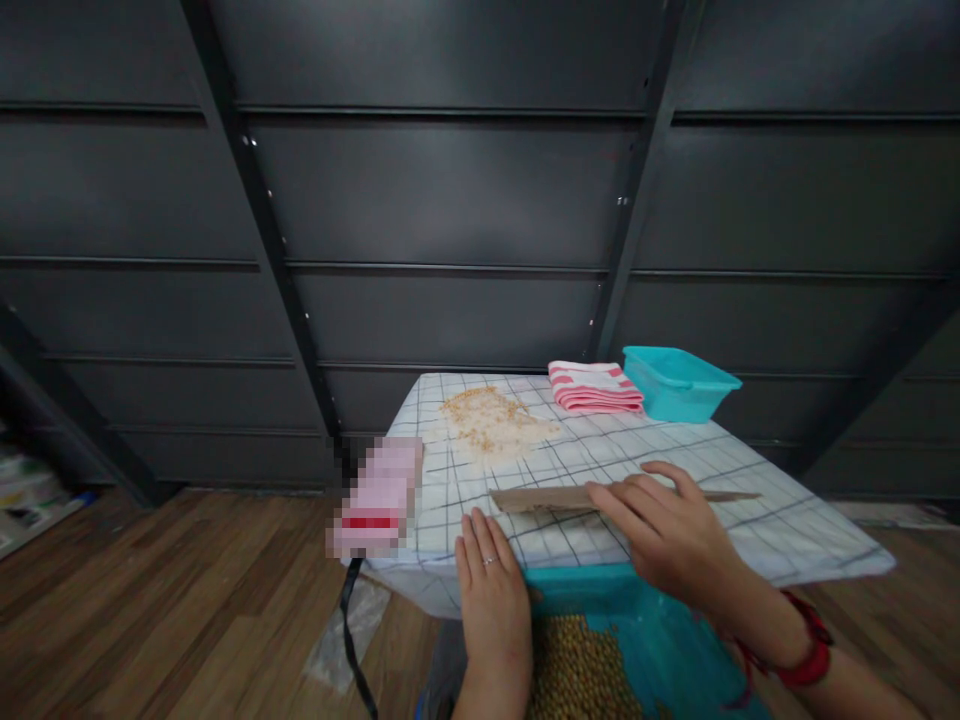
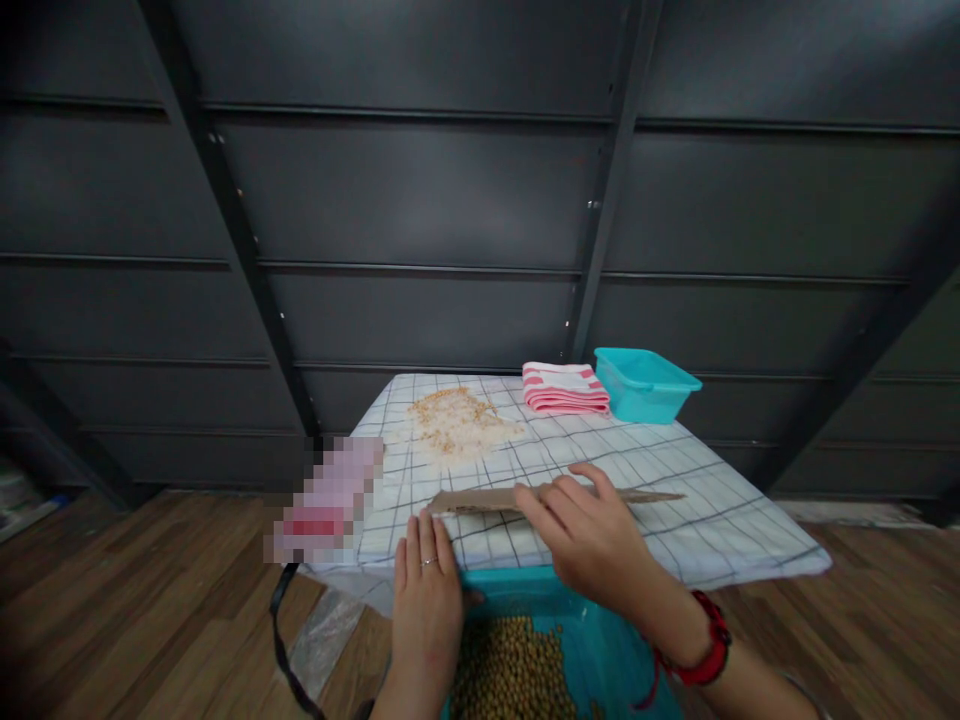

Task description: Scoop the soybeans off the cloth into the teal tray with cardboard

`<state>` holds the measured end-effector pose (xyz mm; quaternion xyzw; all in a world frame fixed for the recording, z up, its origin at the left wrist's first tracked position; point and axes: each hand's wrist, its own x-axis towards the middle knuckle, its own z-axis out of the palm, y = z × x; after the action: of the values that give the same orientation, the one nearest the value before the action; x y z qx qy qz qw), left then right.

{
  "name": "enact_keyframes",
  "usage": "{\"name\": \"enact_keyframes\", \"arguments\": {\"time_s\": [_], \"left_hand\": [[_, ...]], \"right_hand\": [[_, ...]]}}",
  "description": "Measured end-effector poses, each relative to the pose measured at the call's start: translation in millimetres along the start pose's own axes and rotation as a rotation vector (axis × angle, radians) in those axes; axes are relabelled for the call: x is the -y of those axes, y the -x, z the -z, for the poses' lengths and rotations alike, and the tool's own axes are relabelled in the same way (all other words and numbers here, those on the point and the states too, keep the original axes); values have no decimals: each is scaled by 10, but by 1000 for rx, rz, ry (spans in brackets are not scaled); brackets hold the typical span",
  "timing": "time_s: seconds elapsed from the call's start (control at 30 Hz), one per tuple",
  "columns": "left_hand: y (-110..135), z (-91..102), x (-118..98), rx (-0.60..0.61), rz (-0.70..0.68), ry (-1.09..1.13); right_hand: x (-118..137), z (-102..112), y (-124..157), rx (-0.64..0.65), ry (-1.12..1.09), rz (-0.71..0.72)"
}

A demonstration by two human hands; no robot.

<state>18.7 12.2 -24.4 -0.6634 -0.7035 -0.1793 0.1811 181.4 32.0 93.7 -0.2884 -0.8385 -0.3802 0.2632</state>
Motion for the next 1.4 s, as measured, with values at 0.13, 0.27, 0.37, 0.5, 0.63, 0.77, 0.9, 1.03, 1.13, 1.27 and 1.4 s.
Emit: {"name": "enact_keyframes", "arguments": {"time_s": [0.13, 0.27, 0.37, 0.5, 0.63, 0.77, 0.9, 1.03, 1.13, 1.27, 1.4], "left_hand": [[-16, 28, 11, 49, -1, 32], [-20, 66, 27, 96, -16, 61], [-18, 82, 28, 111, -24, 63], [-27, 95, 17, 101, -13, 34], [-34, 89, 13, 106, -6, 31], [-10, 30, 9, 76, -2, 59], [11, -16, -9, 49, 12, 72], [-10, 28, -9, 81, 18, 49], [-30, 77, 6, 112, 6, 26], [-41, 107, 22, 135, -4, 15], [-49, 115, 21, 138, -1, 21]], "right_hand": [[-81, 25, -35, -16, -5, -14], [-67, 248, 54, 39, -87, -29], [-2, 292, 123, 55, -133, -19], [19, 79, 78, 29, -26, -5], [-76, -89, -30, 4, 35, 38], [-116, 37, 14, 10, 9, -16], [-36, 120, 105, 30, -67, 13], [-22, -124, 18, 8, -23, 79], [-97, -400, -115, -19, 2, 92], [-232, -577, -183, -60, 2, 112], [-320, -395, -97, -87, -36, 125]]}}
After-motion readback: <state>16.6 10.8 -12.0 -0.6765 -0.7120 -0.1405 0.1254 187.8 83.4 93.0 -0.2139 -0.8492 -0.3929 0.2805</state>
